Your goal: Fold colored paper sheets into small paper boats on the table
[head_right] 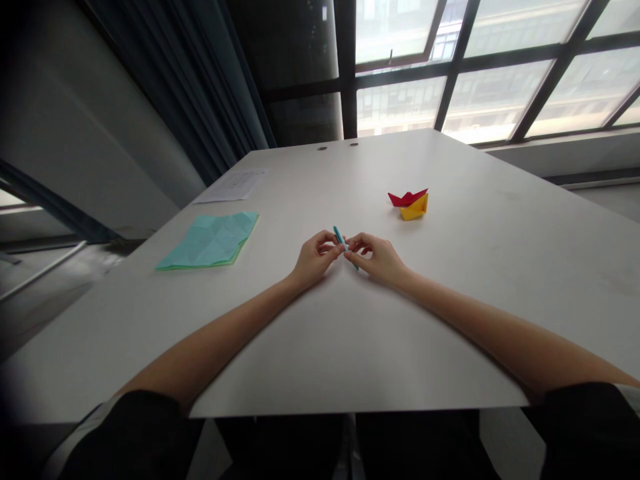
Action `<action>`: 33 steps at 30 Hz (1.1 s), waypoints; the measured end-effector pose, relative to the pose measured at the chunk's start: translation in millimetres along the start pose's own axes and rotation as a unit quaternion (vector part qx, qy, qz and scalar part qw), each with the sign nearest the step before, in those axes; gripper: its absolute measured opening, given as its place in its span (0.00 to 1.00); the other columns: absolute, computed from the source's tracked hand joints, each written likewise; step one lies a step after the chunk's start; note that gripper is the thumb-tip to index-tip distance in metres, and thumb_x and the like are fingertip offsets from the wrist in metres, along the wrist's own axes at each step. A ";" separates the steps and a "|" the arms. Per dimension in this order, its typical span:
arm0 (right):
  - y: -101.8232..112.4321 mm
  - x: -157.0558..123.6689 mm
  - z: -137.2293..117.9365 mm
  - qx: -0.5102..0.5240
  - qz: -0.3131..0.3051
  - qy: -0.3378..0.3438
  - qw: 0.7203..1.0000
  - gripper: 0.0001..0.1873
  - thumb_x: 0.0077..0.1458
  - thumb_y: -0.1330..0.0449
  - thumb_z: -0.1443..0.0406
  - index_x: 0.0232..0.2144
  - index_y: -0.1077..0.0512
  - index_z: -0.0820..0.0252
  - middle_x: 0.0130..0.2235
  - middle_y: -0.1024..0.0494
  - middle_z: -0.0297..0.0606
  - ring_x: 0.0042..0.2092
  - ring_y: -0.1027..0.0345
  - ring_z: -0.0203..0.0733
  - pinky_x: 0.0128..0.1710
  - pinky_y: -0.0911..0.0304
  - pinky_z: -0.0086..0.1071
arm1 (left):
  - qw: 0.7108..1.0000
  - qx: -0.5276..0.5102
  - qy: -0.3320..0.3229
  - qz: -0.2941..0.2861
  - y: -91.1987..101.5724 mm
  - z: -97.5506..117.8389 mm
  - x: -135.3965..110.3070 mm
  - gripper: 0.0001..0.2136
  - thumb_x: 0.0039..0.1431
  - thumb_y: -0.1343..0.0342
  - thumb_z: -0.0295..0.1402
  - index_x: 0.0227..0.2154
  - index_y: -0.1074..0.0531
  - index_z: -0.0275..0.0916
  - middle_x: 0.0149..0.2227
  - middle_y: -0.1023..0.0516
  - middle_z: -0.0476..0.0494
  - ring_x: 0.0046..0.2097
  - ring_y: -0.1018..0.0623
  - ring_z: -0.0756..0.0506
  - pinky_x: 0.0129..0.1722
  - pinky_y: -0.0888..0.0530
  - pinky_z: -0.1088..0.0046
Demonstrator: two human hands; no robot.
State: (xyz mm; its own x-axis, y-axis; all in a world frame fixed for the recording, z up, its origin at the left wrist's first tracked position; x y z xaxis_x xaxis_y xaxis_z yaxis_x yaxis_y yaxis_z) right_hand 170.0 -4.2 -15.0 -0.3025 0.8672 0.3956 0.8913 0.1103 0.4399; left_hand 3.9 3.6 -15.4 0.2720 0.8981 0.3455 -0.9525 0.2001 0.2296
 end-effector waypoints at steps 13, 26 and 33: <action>2.1 1.4 4.1 0.046 0.021 -0.018 0.999 0.13 0.51 0.45 0.62 0.41 0.36 0.55 0.42 0.26 0.39 0.38 0.30 0.40 0.37 0.34 0.35 | 0.999 0.048 -0.015 0.006 1.7 -0.9 -3.5 0.09 0.52 0.51 0.27 0.37 0.39 0.40 0.41 0.28 0.45 0.32 0.24 0.52 0.30 0.29 0.77; 8.7 5.4 13.5 0.015 0.014 0.002 1.000 0.10 0.45 0.46 0.70 0.33 0.32 0.58 0.38 0.26 0.37 0.39 0.30 0.40 0.40 0.35 0.35 | 0.991 0.120 -0.059 -0.018 3.6 0.5 -1.1 0.12 0.48 0.54 0.18 0.33 0.31 0.36 0.46 0.27 0.41 0.45 0.26 0.48 0.39 0.27 0.74; 13.0 3.6 13.4 -0.207 -0.075 0.074 0.973 0.12 0.46 0.49 0.71 0.32 0.29 0.58 0.32 0.25 0.38 0.37 0.34 0.42 0.40 0.39 0.36 | 0.933 0.327 -0.117 -0.093 10.0 -0.2 -0.8 0.13 0.46 0.52 0.20 0.31 0.27 0.37 0.38 0.24 0.43 0.44 0.27 0.45 0.48 0.31 0.66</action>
State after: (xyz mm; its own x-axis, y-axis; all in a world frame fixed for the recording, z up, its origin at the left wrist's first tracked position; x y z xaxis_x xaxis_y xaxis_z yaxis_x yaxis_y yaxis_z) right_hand 185.1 6.9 -18.6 -0.4917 0.7735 0.4000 0.6303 -0.0008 0.7764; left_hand -5.9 5.0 -13.5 0.5189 0.7469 0.4158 -0.6199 -0.0062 0.7846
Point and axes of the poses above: each hand's wrist, its own x-axis towards the middle knuckle, its own y-axis out of the back of the hand, z = x × y, the point moved 1 cm from there along x, towards the middle knuckle
